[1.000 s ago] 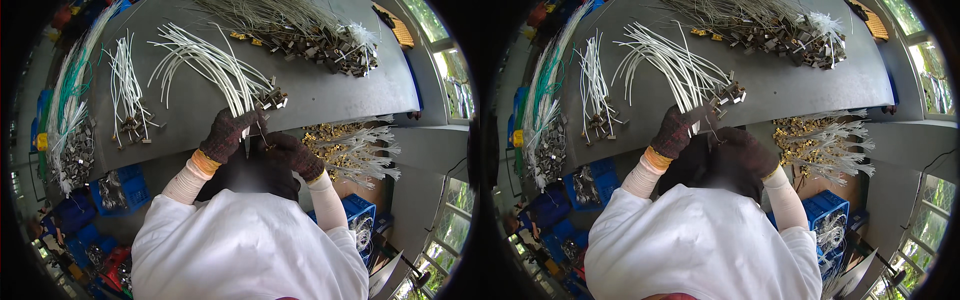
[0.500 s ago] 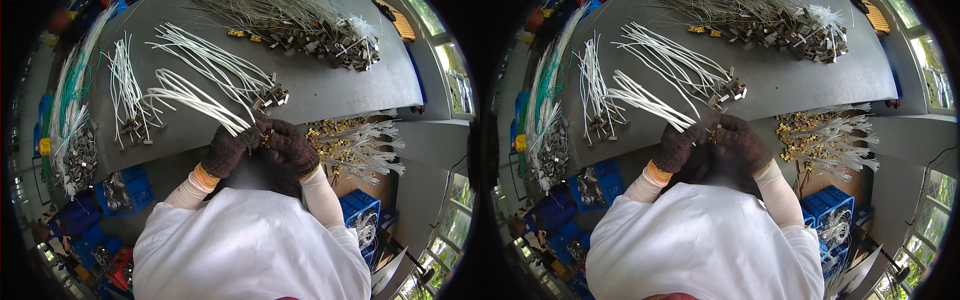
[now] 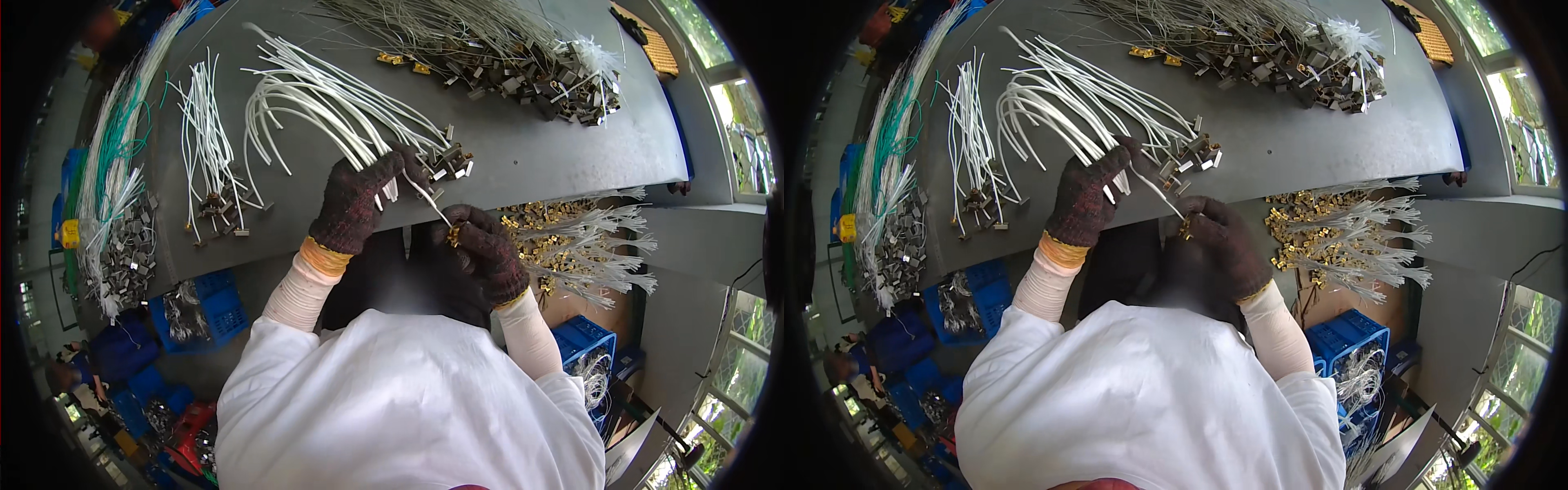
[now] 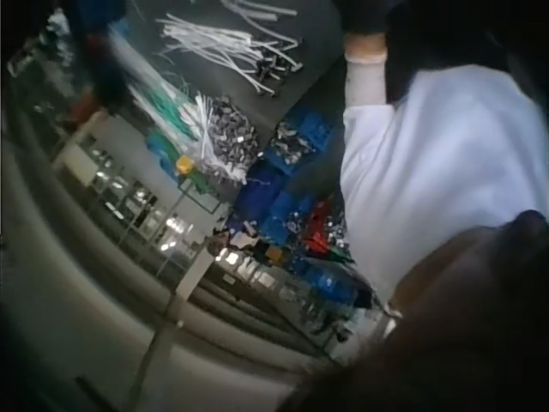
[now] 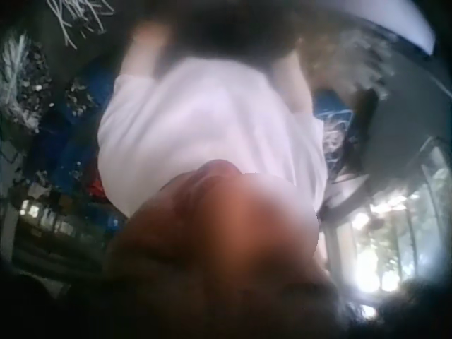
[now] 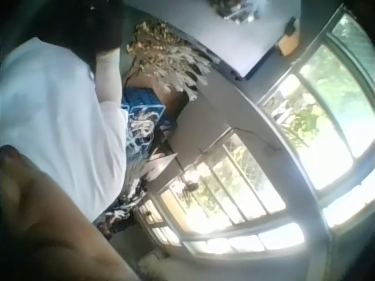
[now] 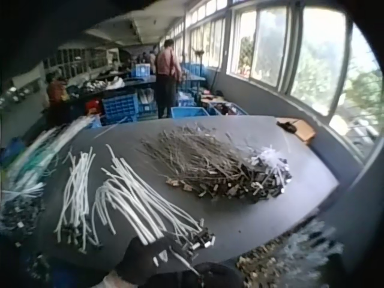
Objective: Arrange and sort white curved electronic components on a workbench in a manufacturing setting.
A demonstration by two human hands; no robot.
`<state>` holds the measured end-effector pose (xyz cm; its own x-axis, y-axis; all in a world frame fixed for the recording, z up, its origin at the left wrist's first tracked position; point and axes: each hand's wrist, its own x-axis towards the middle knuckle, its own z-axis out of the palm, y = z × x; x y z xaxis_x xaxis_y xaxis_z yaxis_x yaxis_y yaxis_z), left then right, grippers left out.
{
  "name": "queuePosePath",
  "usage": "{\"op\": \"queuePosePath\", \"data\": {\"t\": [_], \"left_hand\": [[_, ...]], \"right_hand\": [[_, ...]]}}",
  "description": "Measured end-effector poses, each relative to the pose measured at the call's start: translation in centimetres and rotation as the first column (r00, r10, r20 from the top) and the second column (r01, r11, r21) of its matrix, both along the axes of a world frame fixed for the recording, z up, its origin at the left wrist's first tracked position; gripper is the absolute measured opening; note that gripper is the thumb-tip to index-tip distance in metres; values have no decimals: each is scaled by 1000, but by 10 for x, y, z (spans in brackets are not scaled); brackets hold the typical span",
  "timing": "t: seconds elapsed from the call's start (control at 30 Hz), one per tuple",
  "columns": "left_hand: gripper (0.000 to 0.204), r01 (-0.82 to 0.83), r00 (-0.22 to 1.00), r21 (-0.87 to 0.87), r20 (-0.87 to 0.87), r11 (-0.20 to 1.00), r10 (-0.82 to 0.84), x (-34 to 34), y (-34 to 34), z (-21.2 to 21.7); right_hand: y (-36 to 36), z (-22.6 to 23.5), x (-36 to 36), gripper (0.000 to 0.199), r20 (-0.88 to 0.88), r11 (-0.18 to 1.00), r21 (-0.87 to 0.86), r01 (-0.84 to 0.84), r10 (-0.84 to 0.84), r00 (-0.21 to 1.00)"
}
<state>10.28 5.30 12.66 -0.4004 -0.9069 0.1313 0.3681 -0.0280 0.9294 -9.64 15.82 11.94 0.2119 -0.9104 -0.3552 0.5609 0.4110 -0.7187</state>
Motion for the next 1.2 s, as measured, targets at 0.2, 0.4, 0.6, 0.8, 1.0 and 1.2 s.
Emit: {"op": "queuePosePath", "data": {"t": [0.2,0.4,0.6,0.8,1.0,1.2], "left_hand": [[23,-122,957,35,270,992,108,-4,2,10],[25,54,998,160,32,986,-60,-8,13,-9],[23,-56,998,163,-7,985,58,-13,32,-25],[24,-75,988,16,135,997,72,-13,33,-33],[24,-11,917,-207,387,978,92,-2,19,-27],[28,-260,881,125,436,957,182,23,-19,-48]], "right_hand": [[3,-15,-1,32,-319,962,-272,-8,-83,944],[-2,-13,14,36,-396,971,-218,-101,6,918],[-11,-20,19,52,-341,973,-213,-87,10,940],[-18,-6,32,54,-41,996,-78,44,-47,998],[-31,-8,24,55,-141,993,-108,-48,33,990],[-82,-40,3,47,-645,927,-373,-41,-227,729]]}}
